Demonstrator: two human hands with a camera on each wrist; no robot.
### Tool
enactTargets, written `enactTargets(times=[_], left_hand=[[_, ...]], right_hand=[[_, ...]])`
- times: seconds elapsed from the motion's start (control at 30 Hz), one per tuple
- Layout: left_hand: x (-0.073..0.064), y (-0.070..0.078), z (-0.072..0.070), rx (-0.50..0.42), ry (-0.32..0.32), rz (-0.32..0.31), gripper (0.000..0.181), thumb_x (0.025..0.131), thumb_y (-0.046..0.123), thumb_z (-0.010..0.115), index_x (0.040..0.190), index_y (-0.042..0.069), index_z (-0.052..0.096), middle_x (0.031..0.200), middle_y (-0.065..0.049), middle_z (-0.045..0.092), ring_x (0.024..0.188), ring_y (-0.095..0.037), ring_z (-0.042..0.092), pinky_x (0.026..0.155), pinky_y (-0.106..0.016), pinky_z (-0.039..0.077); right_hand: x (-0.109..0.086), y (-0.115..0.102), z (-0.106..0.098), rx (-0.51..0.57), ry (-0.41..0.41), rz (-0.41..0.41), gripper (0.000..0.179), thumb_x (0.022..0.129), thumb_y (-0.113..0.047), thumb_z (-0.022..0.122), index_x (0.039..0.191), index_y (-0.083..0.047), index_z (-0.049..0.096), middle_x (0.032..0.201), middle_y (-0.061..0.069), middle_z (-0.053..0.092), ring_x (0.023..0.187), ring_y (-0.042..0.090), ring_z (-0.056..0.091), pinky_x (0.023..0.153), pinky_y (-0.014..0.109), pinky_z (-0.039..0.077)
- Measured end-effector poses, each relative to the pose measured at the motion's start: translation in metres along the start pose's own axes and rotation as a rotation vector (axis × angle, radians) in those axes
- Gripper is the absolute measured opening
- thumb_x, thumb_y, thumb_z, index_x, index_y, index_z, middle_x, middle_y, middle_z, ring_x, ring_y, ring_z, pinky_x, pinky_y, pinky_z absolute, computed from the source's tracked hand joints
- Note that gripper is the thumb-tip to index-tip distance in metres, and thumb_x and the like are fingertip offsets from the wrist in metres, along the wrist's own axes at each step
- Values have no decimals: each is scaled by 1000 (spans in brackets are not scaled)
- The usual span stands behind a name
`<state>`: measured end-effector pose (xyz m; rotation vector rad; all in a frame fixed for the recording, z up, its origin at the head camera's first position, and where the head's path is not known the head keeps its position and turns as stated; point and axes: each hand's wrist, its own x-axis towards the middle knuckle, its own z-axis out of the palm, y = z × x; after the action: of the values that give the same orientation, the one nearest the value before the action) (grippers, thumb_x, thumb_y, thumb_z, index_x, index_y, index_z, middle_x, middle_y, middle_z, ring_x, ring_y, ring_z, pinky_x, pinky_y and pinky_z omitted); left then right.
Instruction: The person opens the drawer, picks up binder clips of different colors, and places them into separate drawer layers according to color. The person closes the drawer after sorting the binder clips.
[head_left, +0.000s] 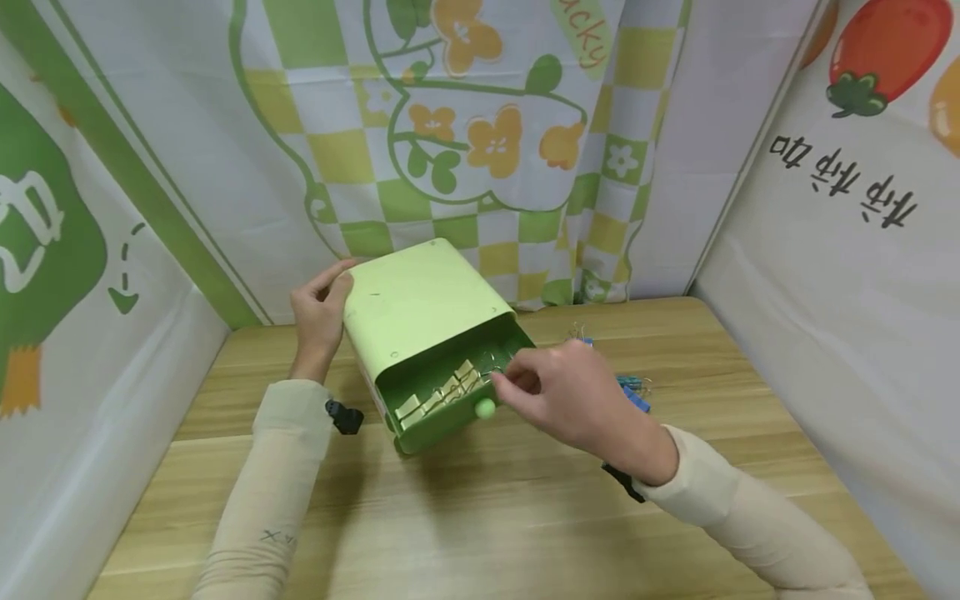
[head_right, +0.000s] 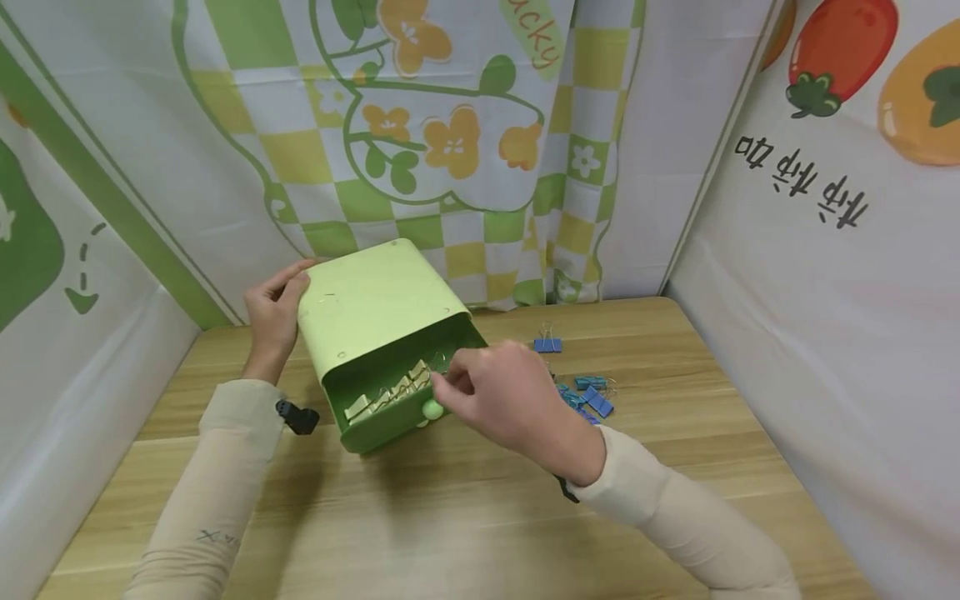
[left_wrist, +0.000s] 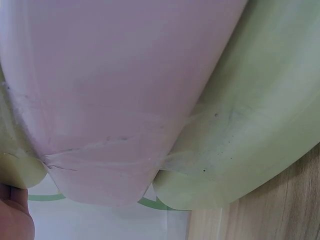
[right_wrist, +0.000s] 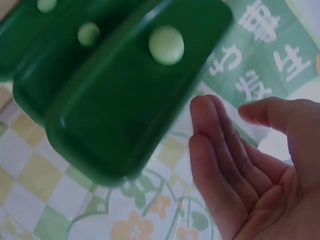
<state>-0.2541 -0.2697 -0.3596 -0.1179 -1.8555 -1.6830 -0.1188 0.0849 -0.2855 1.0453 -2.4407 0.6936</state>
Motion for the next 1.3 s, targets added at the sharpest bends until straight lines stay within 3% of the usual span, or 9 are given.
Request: enactTargets(times=[0.2, 0.33, 0.43, 0.57, 1.07, 1.3], left_hand=[[0, 1, -1, 18, 2, 1, 31, 103, 22, 65, 126, 5, 77, 61, 13, 62, 48, -2, 46, 45, -16, 40], [0, -1, -2, 19, 6, -8, 31, 103, 21, 64, 127, 4, 77, 65, 14, 65, 48, -2, 47, 45, -15, 41], [0, -3, -3, 27, 6, -10, 31, 104, 20, 63, 127, 3, 76, 64, 15, 65, 48, -1, 46, 45, -15, 40], [-1, -2, -1, 20, -4, -15, 31, 104, 20, 64, 127, 4, 76, 69, 15, 68, 50, -1, 49, 46, -15, 42], [1, 1, -1, 0, -1, -32, 34, 105, 22, 63, 130, 2, 74, 81, 16, 74, 52, -1, 53, 49, -15, 45], [-9, 22, 2, 2, -12, -22, 35, 105, 16, 60, 130, -5, 72, 69, 17, 69, 50, -1, 50, 48, -15, 43]], right_hand=[[-23, -2, 33, -169, -81, -30, 38, 96, -37, 76, 66, -17, 64, 52, -11, 59, 44, -1, 44, 41, 15, 31], [-31, 2, 56, -206, -137, -5, 44, 99, -44, 72, 67, -16, 62, 56, -9, 61, 46, 1, 50, 39, 15, 32], [-31, 5, 65, -185, -147, 9, 43, 102, -43, 69, 70, -15, 60, 56, -8, 56, 46, 1, 46, 39, 14, 31], [-30, 7, 68, -163, -114, 5, 41, 103, -37, 68, 70, -15, 57, 55, -9, 47, 47, 1, 37, 41, 12, 28], [-9, 4, 58, -118, -58, 0, 42, 104, -32, 68, 68, -16, 51, 55, -10, 39, 46, 2, 32, 44, 16, 27], [0, 7, 61, -89, -68, 7, 42, 106, -32, 65, 69, -17, 54, 54, -9, 42, 45, 1, 33, 44, 15, 27]])
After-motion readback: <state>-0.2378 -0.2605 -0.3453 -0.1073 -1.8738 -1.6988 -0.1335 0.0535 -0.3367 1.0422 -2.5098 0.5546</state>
